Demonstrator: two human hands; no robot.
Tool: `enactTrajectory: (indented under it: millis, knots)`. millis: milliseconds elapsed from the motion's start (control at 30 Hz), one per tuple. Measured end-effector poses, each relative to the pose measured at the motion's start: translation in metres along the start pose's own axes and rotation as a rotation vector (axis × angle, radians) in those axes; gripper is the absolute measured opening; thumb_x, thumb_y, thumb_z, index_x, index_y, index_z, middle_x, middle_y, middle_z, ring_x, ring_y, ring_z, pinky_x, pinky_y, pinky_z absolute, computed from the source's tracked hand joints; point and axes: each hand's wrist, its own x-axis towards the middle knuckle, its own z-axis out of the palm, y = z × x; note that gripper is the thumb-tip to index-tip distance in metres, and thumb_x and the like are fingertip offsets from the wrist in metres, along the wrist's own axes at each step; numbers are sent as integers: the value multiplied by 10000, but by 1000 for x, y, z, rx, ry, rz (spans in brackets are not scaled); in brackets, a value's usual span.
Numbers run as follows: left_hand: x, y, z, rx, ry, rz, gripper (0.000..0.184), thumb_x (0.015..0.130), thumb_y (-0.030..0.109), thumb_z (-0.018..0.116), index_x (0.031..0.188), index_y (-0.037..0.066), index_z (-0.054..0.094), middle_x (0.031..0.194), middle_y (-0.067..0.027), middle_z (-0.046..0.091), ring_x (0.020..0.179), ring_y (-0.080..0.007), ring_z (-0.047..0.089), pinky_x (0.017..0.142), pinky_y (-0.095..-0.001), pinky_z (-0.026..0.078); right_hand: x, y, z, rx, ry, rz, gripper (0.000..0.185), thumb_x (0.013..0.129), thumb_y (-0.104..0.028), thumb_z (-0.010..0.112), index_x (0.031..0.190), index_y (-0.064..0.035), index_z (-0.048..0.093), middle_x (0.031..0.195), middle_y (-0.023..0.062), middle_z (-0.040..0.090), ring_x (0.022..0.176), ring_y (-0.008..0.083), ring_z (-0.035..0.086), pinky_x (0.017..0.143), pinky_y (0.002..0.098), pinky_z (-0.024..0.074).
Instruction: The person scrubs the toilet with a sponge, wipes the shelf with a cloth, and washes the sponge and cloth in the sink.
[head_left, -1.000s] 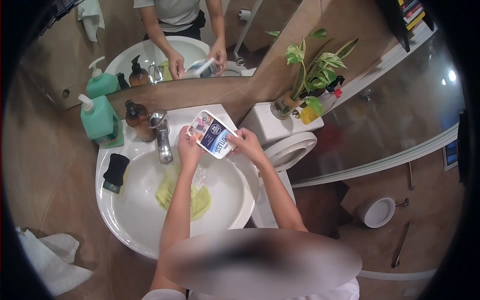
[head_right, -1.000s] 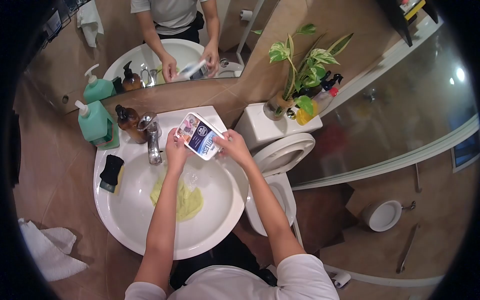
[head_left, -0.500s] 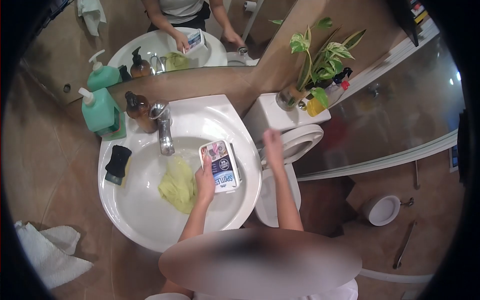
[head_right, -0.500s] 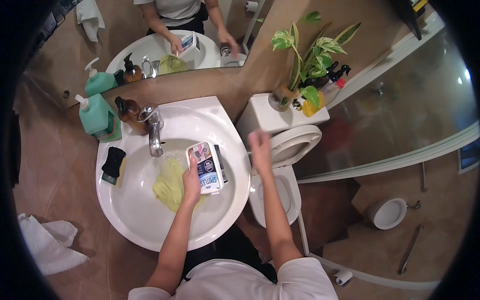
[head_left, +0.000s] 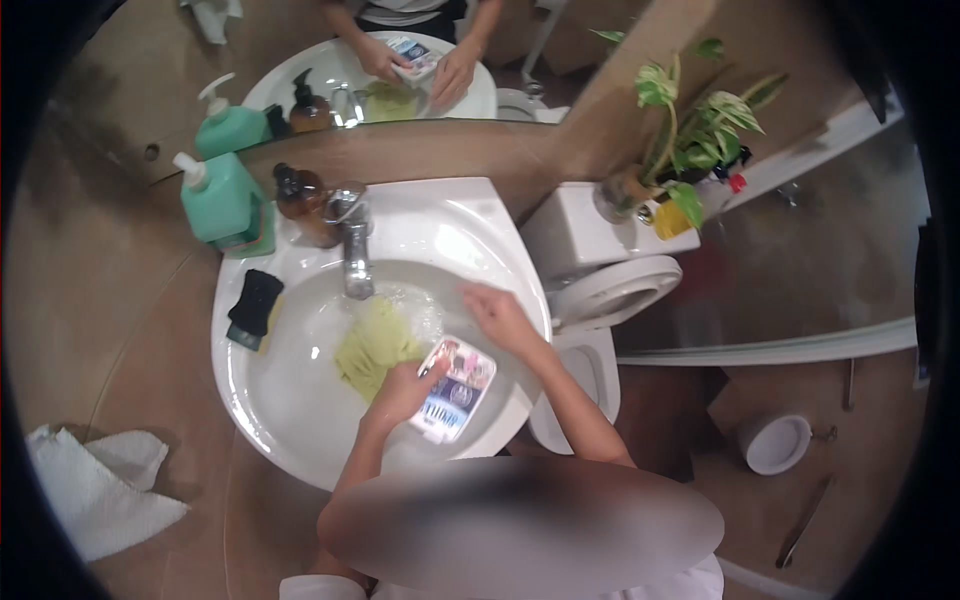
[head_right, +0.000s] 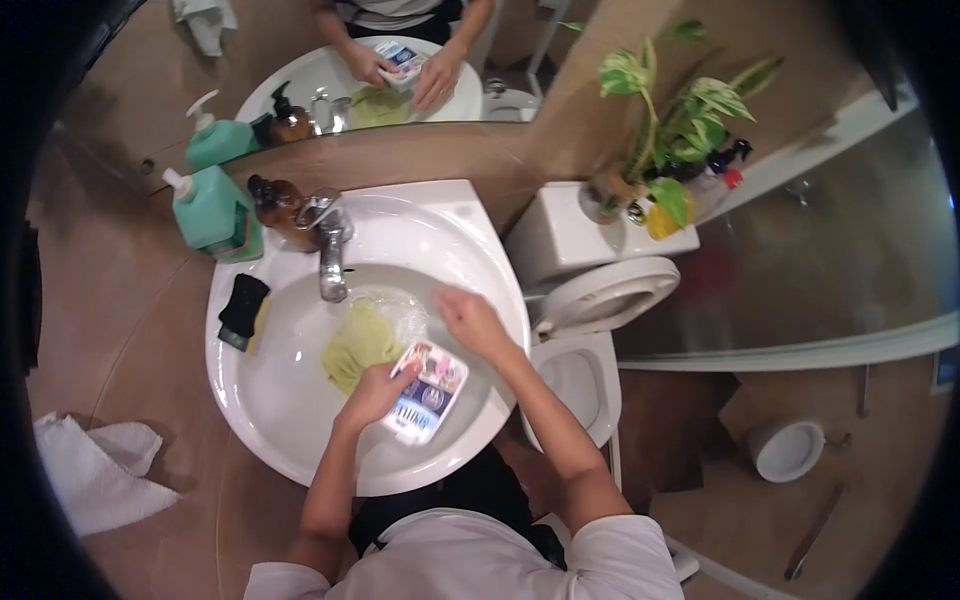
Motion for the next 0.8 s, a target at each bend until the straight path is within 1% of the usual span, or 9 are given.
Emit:
enactTrajectory:
  millis: [100,167,300,367,467,533,700,767,800]
  knots:
    - [-28,-38,-26,-57,1,-39,519,917,449,564,1007,-52,666,774,-118,690,677,-169,641,656,-322,495,16,2,58,-40,-337,4,389,894,-194,577,1236,-8,569,1301,211,533,1189,357,516,989,409,423]
    - [-45,-56,-41,-83,66,-97,509,913,437,578,1021,-52,665,778,-118,691,684,-163,643,656,-315,497,16,-2,94,-518,-81,-303,384,878,-153,584,1235,-12,564,1272,186,553,1138,370,541,945,413,449]
    - [-70,-63,-66,-145,227,-252,492,904,412,608,1047,-55,664,800,-123,694,707,-146,650,658,-293,504,58,-38,90,-299,262,-371,332,826,-217,633,1066,11,606,1152,192,586,1084,377,547,907,430,460]
    - [-79,-82,-67,-150,295,-254,487,906,403,610,1053,-59,661,804,-119,695,711,-137,646,660,-289,505,64,-51,100,-310,167,-487,319,813,-250,635,982,20,612,1124,235,578,1017,385,581,828,438,489]
    - [-82,-108,-65,-230,377,-203,473,911,379,612,1072,-63,654,810,-112,697,716,-125,641,662,-284,506,64,-74,108,-284,73,-309,284,824,-254,650,933,7,640,930,179,627,829,357,622,742,425,510]
    - [-84,-106,-63,-276,405,-191,450,921,345,608,1125,-55,637,814,-107,697,726,-118,635,671,-279,505,67,-105,94,-720,-135,-60,308,813,-306,664,927,-19,663,916,173,653,777,339,655,670,422,526]
    - [-77,-116,-58,-321,440,-177,471,912,358,614,1167,-38,623,811,-115,696,750,-119,632,693,-281,500,36,-175,132,-886,-488,-290,402,781,-345,683,1052,-49,650,1118,206,632,917,298,666,744,434,527]
    - [-77,-114,-58,-232,509,-177,477,905,360,621,1169,-38,622,834,-131,697,753,-138,632,704,-302,501,55,-153,196,-922,321,-817,459,777,-262,656,1200,-113,556,1264,175,547,1065,329,596,795,476,505]
    - [-77,-116,-58,-214,499,-165,477,905,360,621,1169,-38,622,834,-131,697,753,-138,632,704,-302,501,71,-153,209,-901,308,-956,485,773,-228,638,1235,-154,513,1309,154,505,1088,343,564,801,495,493]
